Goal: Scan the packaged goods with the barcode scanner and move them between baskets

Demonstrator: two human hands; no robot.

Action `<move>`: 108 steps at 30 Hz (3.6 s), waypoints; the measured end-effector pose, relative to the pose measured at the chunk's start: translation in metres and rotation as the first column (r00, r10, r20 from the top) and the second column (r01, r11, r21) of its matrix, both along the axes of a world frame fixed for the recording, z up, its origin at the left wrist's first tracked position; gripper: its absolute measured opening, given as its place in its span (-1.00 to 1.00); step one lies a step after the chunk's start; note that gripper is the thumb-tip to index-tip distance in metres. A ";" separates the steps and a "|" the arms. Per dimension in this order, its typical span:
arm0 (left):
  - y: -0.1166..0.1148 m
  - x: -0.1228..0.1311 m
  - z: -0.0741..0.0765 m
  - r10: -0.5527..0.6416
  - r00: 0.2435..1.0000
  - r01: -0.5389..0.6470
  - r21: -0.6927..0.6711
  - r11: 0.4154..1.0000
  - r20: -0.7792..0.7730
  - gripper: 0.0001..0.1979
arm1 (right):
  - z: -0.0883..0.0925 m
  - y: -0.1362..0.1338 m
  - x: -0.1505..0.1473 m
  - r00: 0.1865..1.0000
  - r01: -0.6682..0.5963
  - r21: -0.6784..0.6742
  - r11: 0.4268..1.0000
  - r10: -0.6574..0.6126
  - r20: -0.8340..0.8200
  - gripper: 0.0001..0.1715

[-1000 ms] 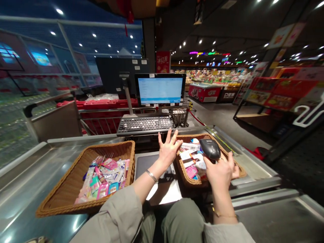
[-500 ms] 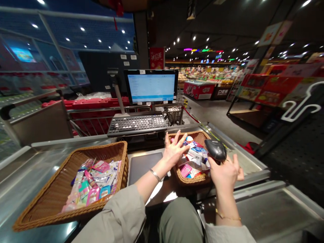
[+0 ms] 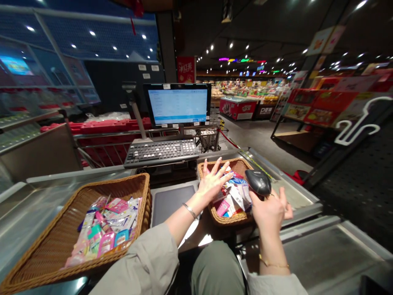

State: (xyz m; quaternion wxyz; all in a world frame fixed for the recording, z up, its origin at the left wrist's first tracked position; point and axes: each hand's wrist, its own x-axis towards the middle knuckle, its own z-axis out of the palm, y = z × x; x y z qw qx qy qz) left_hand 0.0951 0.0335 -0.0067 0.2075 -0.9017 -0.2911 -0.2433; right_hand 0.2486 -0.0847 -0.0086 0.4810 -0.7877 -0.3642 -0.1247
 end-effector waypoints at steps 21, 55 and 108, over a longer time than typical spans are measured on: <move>-0.031 -0.104 0.013 0.283 0.956 -0.275 -0.098 0.957 0.083 -0.29 | 0.018 0.021 -0.062 0.987 -0.132 0.005 0.991 0.131 0.089 -0.48; -0.058 -0.372 -0.018 0.627 0.759 -0.651 -0.235 0.722 -0.177 -0.37 | -0.005 0.050 -0.224 0.797 -0.545 -0.217 0.810 0.580 0.165 -0.62; -0.063 -0.428 -0.032 0.488 0.798 -0.592 -0.617 0.519 -0.354 -0.61 | -0.032 0.054 -0.230 0.804 -0.538 -0.292 0.791 0.585 0.103 -0.54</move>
